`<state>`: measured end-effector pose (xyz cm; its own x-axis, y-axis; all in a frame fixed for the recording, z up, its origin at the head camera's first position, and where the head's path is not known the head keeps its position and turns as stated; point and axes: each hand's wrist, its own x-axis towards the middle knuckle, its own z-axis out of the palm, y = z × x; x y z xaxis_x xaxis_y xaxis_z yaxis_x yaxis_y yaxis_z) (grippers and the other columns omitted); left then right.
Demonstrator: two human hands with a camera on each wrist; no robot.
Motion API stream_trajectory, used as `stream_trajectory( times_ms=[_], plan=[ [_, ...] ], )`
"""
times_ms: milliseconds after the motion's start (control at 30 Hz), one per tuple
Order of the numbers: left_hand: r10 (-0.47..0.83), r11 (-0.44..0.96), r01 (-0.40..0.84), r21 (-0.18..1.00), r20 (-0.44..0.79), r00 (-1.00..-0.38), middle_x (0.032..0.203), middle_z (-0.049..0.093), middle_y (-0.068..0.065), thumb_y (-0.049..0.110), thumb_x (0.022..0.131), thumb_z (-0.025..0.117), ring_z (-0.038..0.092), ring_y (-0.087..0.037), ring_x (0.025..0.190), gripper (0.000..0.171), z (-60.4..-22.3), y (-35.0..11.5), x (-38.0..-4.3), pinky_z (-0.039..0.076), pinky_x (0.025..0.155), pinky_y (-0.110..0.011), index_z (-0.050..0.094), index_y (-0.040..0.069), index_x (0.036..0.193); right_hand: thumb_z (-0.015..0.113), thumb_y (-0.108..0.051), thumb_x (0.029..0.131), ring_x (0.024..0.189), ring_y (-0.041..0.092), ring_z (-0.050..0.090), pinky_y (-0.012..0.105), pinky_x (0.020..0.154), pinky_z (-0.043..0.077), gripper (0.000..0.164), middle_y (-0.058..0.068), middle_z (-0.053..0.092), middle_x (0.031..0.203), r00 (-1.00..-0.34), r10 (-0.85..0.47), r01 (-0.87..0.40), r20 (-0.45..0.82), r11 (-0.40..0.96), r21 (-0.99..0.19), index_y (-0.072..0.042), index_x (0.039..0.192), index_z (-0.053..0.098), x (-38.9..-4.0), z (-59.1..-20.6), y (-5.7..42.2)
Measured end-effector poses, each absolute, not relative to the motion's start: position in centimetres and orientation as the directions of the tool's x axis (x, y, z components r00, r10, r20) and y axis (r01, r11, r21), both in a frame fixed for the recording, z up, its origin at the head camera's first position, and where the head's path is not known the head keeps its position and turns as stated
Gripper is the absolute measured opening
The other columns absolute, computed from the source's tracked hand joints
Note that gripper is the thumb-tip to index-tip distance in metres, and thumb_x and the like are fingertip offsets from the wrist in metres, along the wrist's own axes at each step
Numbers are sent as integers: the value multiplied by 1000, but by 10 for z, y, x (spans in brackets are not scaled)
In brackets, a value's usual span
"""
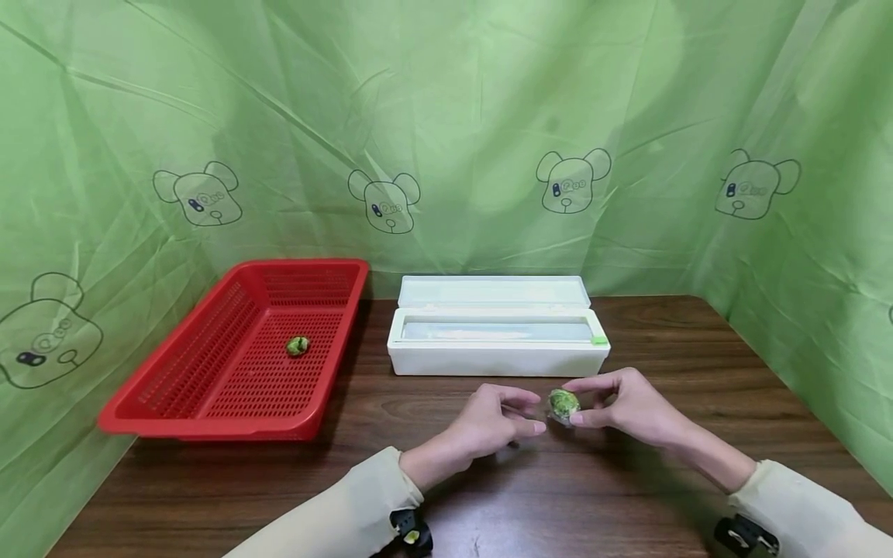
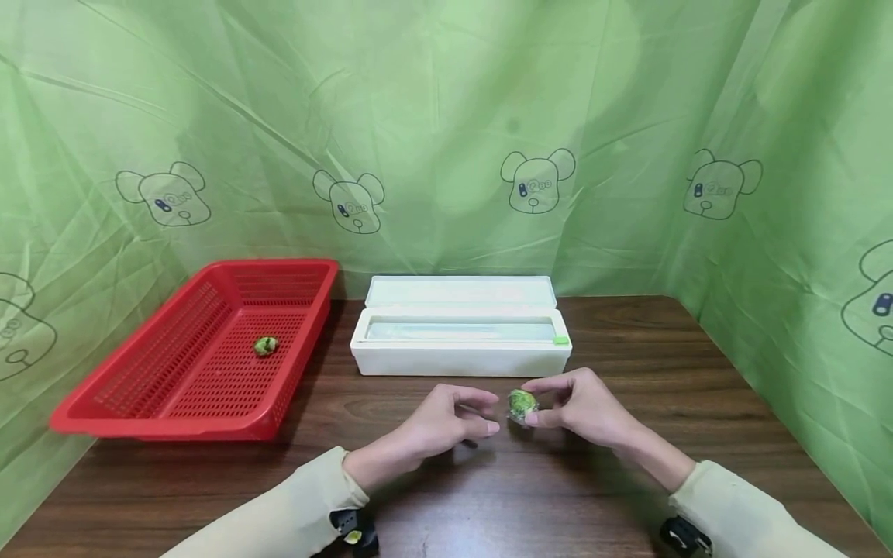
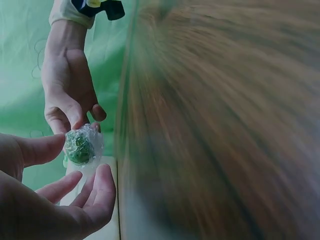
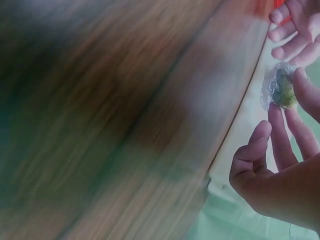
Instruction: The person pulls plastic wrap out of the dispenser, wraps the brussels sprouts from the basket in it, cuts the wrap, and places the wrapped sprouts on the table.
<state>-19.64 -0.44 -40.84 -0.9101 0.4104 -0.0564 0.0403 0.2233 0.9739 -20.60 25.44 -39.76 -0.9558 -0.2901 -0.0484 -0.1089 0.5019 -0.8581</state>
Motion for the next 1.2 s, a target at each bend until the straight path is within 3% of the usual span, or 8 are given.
stream_trajectory(
  times_ms=[367,700,967,1200],
  plan=[
    [428,210,8,978,-84,-900,102,74,-5,8,87,85,71,-21,72,38,-409,24,-194,58,65,-32,75,1,124,90,-20,84,64,10,49,27,56,43,48,6,58,78,-968,-251,-135,-2,525,-840,-6,128,75,-198,-397,299],
    [419,224,-5,975,-100,-902,97,73,0,7,87,85,69,-15,71,39,-409,48,-188,50,54,-24,76,5,124,87,-21,88,83,12,61,28,69,51,52,10,73,119,-982,-189,-109,-5,588,-802,-2,135,71,-200,-401,333],
    [411,242,-4,970,-106,-905,90,68,6,7,86,86,69,-15,70,39,-411,59,-188,47,54,-20,76,5,124,86,-22,90,100,12,68,24,78,51,55,15,74,123,-984,-177,-89,-26,610,-787,0,137,68,-206,-406,356],
    [402,252,-9,968,-114,-908,89,68,7,7,86,86,70,-14,70,37,-410,64,-187,47,53,-20,77,5,122,87,-28,90,111,2,60,20,81,48,57,17,71,129,-986,-165,-93,-26,672,-735,-3,138,69,-214,-409,371]
  ],
)
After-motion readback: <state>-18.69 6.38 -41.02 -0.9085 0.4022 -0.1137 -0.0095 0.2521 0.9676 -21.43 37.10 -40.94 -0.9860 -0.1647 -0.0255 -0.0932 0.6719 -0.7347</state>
